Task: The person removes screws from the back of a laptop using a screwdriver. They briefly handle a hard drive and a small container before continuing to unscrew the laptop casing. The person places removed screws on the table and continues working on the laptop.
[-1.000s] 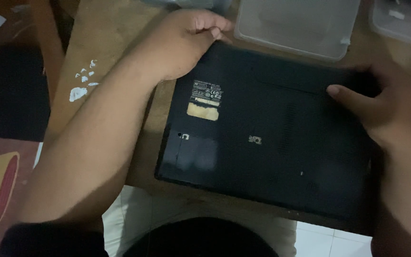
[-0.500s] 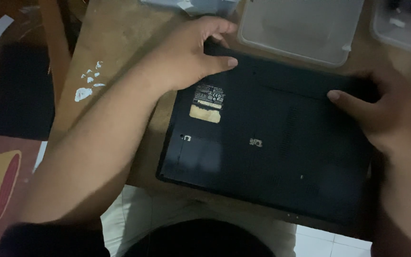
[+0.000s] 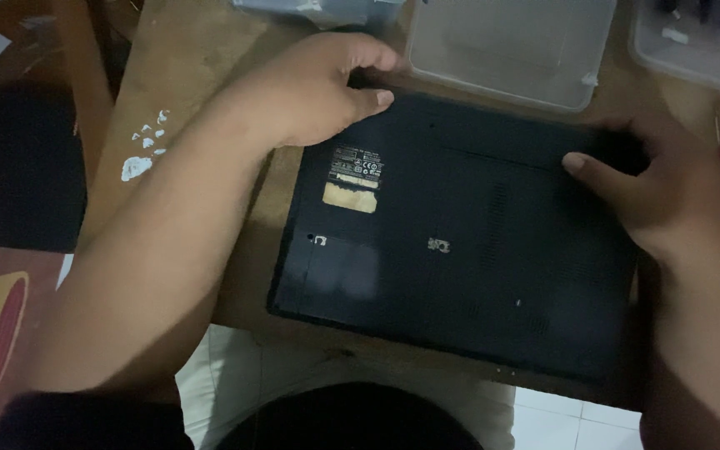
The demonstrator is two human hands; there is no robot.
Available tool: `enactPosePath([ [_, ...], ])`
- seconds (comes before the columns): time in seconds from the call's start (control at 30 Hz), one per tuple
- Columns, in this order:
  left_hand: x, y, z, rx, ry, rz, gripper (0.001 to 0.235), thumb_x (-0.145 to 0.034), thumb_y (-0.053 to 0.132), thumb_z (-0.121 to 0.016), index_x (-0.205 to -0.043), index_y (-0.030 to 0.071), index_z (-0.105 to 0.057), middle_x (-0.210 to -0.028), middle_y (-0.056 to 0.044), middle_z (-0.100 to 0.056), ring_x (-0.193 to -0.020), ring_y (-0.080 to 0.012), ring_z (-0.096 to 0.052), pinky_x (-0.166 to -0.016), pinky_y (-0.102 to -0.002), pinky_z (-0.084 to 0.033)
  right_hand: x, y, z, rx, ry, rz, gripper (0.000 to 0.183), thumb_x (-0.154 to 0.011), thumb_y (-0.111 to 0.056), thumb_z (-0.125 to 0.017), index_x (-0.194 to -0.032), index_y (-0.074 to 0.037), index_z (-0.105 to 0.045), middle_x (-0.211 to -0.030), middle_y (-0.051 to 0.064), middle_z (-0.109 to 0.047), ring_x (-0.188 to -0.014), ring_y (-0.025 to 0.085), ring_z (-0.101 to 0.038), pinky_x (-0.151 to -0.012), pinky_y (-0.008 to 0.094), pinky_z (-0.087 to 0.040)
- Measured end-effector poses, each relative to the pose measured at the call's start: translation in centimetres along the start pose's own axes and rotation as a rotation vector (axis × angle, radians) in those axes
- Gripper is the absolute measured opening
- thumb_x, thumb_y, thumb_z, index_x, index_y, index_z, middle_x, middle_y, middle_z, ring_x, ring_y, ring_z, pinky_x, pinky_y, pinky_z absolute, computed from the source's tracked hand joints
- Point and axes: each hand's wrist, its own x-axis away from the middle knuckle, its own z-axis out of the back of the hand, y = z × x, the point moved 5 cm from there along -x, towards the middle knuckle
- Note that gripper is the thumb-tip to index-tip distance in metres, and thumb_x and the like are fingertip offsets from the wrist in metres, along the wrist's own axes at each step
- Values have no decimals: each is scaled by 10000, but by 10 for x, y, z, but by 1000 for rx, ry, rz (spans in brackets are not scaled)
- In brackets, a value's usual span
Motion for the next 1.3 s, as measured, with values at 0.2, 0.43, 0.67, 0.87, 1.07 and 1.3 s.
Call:
enactPosePath([
  [0.2,-3,7,-4,13,46,-155,195,-1028,235,-570,-1086,225,-756,-1009,32,-745,-908,-140,-698,-742,-337,-546,-10,31,-7,35,48,175,494,-1002,-399,-703,-1348,-48,-688,-1205,201,-666,-1098,364,-607,-830,497,-419],
  [0.43,9,8,-3,106,69,38,219,-998,309,-598,-1125,261,-770,-1053,101,-772,-973,-73,-701,-825,-274,-522,-5,12,-3,22,67,131,437,-1005,-352,-677,-1366,-107,-665,-1223,173,-670,-1125,368,-612,-843,529,-436],
  [0.67,33,4,14,-14,302,-357,201,-1000,26,-434,-1041,131,-600,-1044,-50,-609,-938,-201,-566,-767,-363,-424,-9,28,-4,157,50,234,345,-1059,-359,-671,-1115,-19,-667,-1039,189,-636,-966,351,-576,-769,477,-388],
  [0.87,35,17,9,-123,247,-238,263,-990,217,-569,-1180,134,-732,-1135,-90,-713,-998,-277,-654,-789,-424,-487,-8,28,-5,168,31,272,341,-1044,-258,-665,-1254,10,-666,-1167,216,-645,-1048,379,-592,-828,478,-408],
  [1.07,11,-2,-7,-51,193,-108,353,-961,391,-654,-1208,147,-717,-1235,-76,-664,-1150,-270,-608,-932,-427,-472,-7,29,-9,107,51,262,308,-1050,-215,-675,-1290,-23,-692,-1205,190,-661,-1097,352,-597,-842,455,-417],
  [1.3,9,2,-10,12,274,-138,319,-906,437,-732,-1095,189,-794,-1157,-29,-726,-1092,-232,-639,-882,-408,-478,-7,33,-10,93,57,256,278,-1050,-179,-694,-1262,1,-695,-1195,210,-643,-1124,381,-580,-882,488,-405],
])
